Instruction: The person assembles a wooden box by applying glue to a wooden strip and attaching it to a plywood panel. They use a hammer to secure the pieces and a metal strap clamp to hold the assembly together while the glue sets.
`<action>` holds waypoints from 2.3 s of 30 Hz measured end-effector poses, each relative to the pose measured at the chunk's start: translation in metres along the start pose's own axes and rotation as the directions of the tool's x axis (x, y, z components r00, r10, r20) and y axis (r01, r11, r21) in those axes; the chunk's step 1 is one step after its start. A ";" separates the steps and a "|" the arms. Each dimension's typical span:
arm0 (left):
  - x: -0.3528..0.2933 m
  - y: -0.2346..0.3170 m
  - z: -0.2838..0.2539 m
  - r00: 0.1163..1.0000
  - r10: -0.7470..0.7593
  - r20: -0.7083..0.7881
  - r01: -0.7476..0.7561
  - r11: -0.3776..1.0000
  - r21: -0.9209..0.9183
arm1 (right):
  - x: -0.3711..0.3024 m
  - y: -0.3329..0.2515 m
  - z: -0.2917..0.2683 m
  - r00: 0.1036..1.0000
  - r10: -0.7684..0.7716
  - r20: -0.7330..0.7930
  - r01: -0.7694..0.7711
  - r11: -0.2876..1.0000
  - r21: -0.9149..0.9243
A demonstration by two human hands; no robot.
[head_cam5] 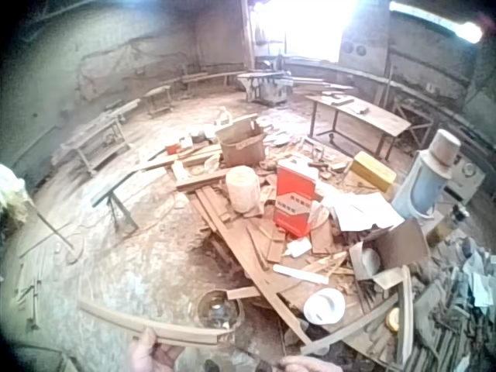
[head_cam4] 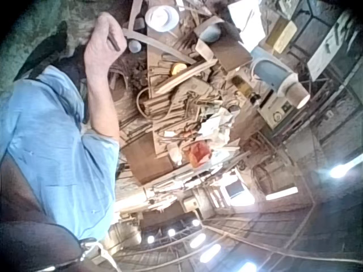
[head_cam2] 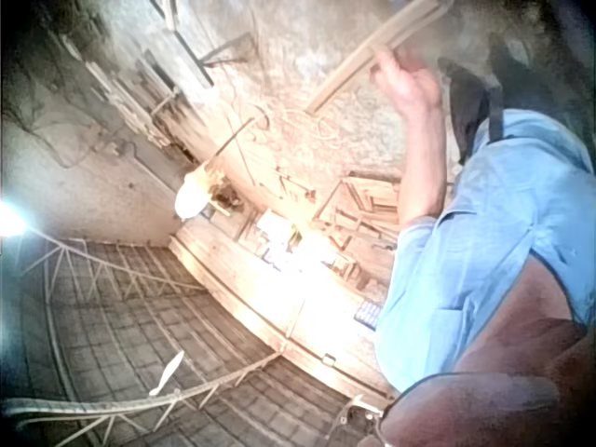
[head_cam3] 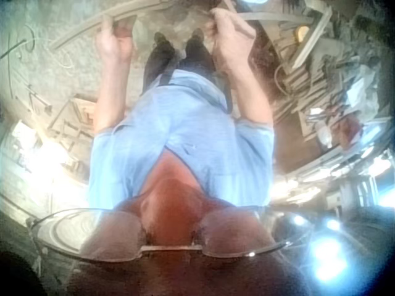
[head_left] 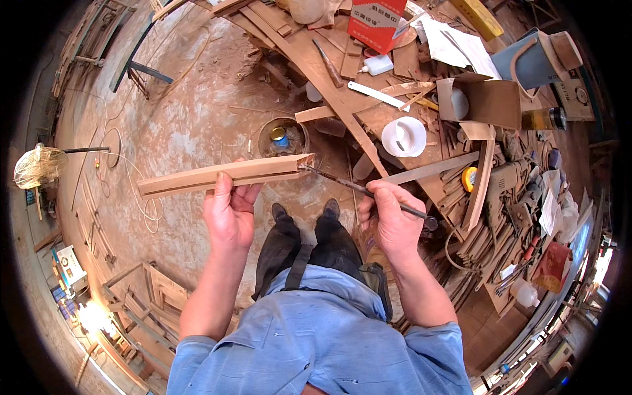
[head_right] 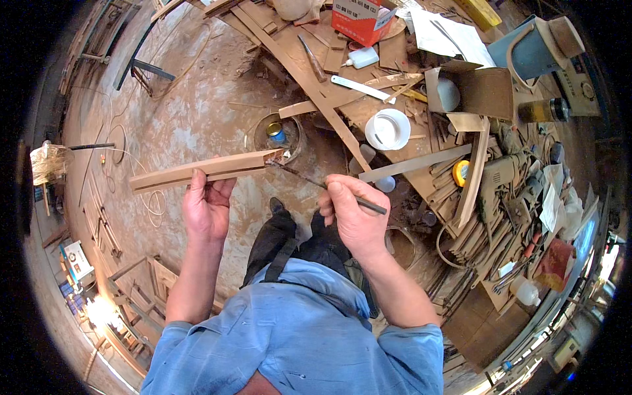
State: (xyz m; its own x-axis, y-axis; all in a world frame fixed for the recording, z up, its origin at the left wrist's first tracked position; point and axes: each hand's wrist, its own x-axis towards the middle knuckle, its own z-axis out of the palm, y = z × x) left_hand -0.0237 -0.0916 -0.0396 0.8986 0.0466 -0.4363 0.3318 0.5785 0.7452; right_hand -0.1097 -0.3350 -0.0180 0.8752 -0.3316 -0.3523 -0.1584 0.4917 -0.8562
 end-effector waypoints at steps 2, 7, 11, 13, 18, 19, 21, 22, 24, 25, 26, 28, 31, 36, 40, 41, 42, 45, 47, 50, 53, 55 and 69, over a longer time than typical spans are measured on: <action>0.001 -0.001 -0.001 1.000 0.013 0.024 -0.012 0.999 -0.032 | -0.002 0.006 -0.001 0.999 -0.022 0.030 0.018 0.994 0.104; -0.001 0.002 -0.003 0.996 0.049 0.080 -0.047 0.999 -0.020 | 0.009 0.001 -0.017 0.993 0.116 -0.032 -0.117 0.993 -0.035; -0.002 0.003 0.000 0.991 0.072 0.114 -0.072 0.997 -0.005 | 0.007 -0.016 -0.013 0.997 0.044 0.058 -0.023 0.950 -0.313; -0.003 0.003 0.000 0.986 0.086 0.141 -0.090 0.996 0.022 | 0.007 -0.023 -0.008 0.980 -0.079 0.185 0.148 0.905 -0.398; -0.005 0.005 -0.002 0.975 0.113 0.189 -0.128 0.989 0.073 | 0.015 -0.036 -0.009 0.988 0.002 0.155 0.072 0.882 -0.465; -0.004 0.006 -0.001 0.979 0.114 0.166 -0.125 0.991 0.057 | 0.016 -0.032 -0.012 0.994 0.013 0.108 0.036 0.898 -0.438; -0.003 0.008 0.002 0.986 0.117 0.117 -0.121 0.992 0.023 | 0.013 -0.036 -0.013 0.999 0.055 -0.003 -0.051 0.912 -0.407; -0.002 0.009 0.001 0.992 0.089 0.087 -0.088 0.996 -0.012 | 0.011 -0.029 -0.018 0.989 0.113 -0.092 -0.135 0.949 -0.285; 0.000 0.011 -0.001 0.999 0.023 0.035 -0.020 0.996 -0.085 | 0.005 -0.012 -0.025 0.999 0.032 -0.022 -0.032 0.999 0.004; 0.001 0.011 -0.004 1.000 -0.011 0.006 0.012 0.993 -0.115 | 0.001 -0.006 -0.025 1.000 0.015 0.006 -0.015 0.997 0.078; 0.003 0.010 -0.008 0.999 -0.047 -0.022 0.043 0.988 -0.146 | -0.002 0.001 -0.023 0.999 -0.005 0.031 0.000 0.988 0.152; 0.003 0.009 -0.011 0.994 -0.098 -0.049 0.087 0.975 -0.203 | -0.006 0.012 -0.019 0.997 0.003 0.080 -0.023 0.967 0.255; 0.001 0.008 -0.011 0.989 -0.134 -0.067 0.113 0.961 -0.253 | -0.005 0.016 -0.016 0.996 0.088 0.018 -0.089 0.988 0.126; -0.001 0.009 -0.012 0.982 -0.145 -0.122 0.112 0.963 -0.244 | -0.007 0.016 -0.024 1.000 -0.025 0.007 0.024 0.992 0.123; -0.003 0.007 -0.011 0.984 -0.137 -0.114 0.106 0.965 -0.240 | -0.015 0.012 -0.010 0.997 0.034 0.073 -0.039 0.996 0.080; -0.003 0.007 -0.010 0.984 -0.141 -0.111 0.110 0.962 -0.248 | -0.012 0.016 -0.011 0.995 0.070 0.073 -0.073 0.997 0.035; -0.004 0.007 -0.010 0.983 -0.145 -0.109 0.113 0.960 -0.257 | -0.012 0.016 -0.012 0.996 0.075 0.045 -0.075 0.997 0.010; -0.002 0.005 -0.015 0.982 -0.141 -0.128 0.109 0.967 -0.230 | -0.010 0.014 -0.014 0.997 0.074 -0.030 -0.074 0.997 0.020; -0.003 0.007 -0.014 0.977 -0.151 -0.149 0.110 0.961 -0.253 | -0.013 0.015 -0.012 0.999 -0.001 0.043 -0.004 0.994 0.114; -0.004 0.009 -0.011 0.976 -0.164 -0.147 0.119 0.955 -0.271 | -0.014 0.014 -0.007 0.999 0.049 0.024 -0.051 0.995 0.089; -0.003 0.007 -0.014 0.975 -0.169 -0.144 0.126 0.955 -0.267 | -0.004 0.015 -0.011 0.991 0.100 -0.090 -0.107 0.991 -0.080; 0.000 0.008 -0.017 0.977 -0.164 -0.134 0.125 0.957 -0.263 | -0.002 0.011 -0.020 0.979 0.079 -0.186 -0.102 0.988 -0.116; 0.004 0.004 -0.005 0.984 -0.169 -0.052 0.149 0.951 -0.271 | 0.097 0.007 -0.128 0.890 -0.451 0.071 0.284 0.425 -0.860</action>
State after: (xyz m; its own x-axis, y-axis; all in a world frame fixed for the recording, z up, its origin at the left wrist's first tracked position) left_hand -0.0202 -0.0850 -0.0407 0.8135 -0.0095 -0.5814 0.3715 0.7776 0.5072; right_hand -0.0840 -0.4666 -0.1066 0.8824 -0.4599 0.0997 -0.2120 -0.5776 -0.7883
